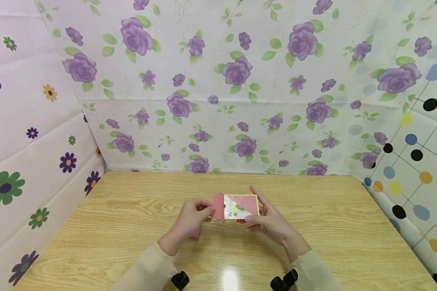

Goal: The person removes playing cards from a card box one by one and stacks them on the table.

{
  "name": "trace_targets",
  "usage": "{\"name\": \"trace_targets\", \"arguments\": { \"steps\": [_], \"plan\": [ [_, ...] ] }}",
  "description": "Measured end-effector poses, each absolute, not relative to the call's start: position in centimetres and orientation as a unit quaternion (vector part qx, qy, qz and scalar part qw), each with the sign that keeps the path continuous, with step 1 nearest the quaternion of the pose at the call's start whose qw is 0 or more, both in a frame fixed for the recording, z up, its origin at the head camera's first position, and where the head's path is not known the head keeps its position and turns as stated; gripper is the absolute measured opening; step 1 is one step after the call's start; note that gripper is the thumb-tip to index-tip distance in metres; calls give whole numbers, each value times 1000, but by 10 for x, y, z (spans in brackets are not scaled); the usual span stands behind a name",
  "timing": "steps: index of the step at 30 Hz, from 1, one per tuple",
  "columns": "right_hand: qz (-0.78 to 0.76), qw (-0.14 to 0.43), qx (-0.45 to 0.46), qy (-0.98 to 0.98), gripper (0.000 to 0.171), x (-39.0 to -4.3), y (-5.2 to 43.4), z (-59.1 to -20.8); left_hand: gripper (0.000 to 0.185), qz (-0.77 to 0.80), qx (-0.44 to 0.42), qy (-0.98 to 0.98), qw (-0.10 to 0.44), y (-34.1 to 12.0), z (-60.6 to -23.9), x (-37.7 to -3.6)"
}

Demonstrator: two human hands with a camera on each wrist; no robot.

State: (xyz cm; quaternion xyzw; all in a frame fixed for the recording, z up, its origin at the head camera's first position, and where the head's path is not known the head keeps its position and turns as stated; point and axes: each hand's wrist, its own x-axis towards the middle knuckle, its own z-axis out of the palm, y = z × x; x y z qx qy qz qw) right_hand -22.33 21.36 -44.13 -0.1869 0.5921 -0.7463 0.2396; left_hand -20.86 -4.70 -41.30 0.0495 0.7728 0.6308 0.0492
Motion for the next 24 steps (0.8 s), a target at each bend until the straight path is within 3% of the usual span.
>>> {"name": "trace_targets", "arguments": {
  "steps": [12, 24],
  "plan": [
    [-755, 234, -192, 582, 71, -223, 214, -443, 19, 654, 36, 754, 59, -53, -412, -211],
    [-759, 221, -169, 588, 81, -223, 214, -441, 21, 671, 38, 739, 46, -66, -408, -211]
  ]
}}
